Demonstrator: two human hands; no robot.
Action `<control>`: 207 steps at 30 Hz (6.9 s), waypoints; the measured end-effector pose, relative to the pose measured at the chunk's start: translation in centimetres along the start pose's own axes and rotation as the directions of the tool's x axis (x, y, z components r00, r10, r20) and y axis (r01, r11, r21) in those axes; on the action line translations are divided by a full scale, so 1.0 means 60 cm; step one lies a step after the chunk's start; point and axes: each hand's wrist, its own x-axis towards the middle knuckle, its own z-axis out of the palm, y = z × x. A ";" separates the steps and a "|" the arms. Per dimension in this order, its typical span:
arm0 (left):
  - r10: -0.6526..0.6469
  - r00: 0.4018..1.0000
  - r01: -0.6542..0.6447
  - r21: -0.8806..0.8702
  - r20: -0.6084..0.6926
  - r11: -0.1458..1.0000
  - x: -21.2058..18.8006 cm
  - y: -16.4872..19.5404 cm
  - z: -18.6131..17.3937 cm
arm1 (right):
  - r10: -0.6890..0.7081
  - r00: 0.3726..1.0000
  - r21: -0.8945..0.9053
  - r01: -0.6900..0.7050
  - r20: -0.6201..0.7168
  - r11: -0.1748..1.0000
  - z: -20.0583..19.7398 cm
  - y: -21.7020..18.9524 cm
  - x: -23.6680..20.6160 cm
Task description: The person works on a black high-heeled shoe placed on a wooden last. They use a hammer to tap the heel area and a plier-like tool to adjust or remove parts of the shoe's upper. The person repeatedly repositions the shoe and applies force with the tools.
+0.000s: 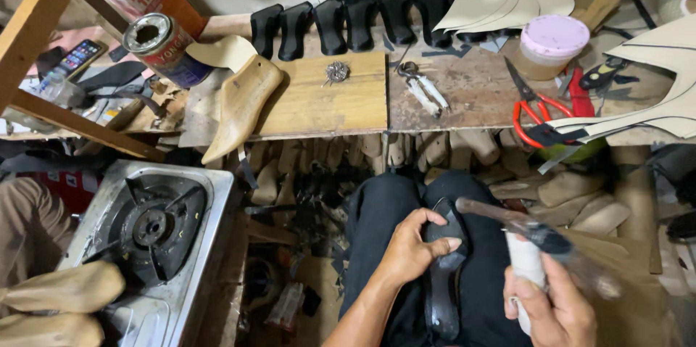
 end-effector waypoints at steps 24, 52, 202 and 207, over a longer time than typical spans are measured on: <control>-0.168 0.979 0.189 -0.210 0.115 0.959 -0.003 0.016 0.010 | -0.214 0.947 -0.645 0.320 0.239 0.694 0.003 -0.111 0.265; -0.021 0.971 -0.044 -0.264 -0.236 0.964 0.049 0.030 -0.116 | -0.158 0.940 -0.602 0.317 0.303 0.733 -0.078 -0.029 0.208; -0.313 0.854 0.517 -0.621 0.415 0.588 0.013 -0.042 0.070 | 0.650 0.757 0.348 -0.628 0.065 0.696 -0.138 0.125 0.048; -0.393 0.865 0.483 -0.734 0.313 0.477 -0.020 -0.062 0.093 | 0.683 0.722 0.361 -0.670 0.111 0.649 -0.124 0.118 0.043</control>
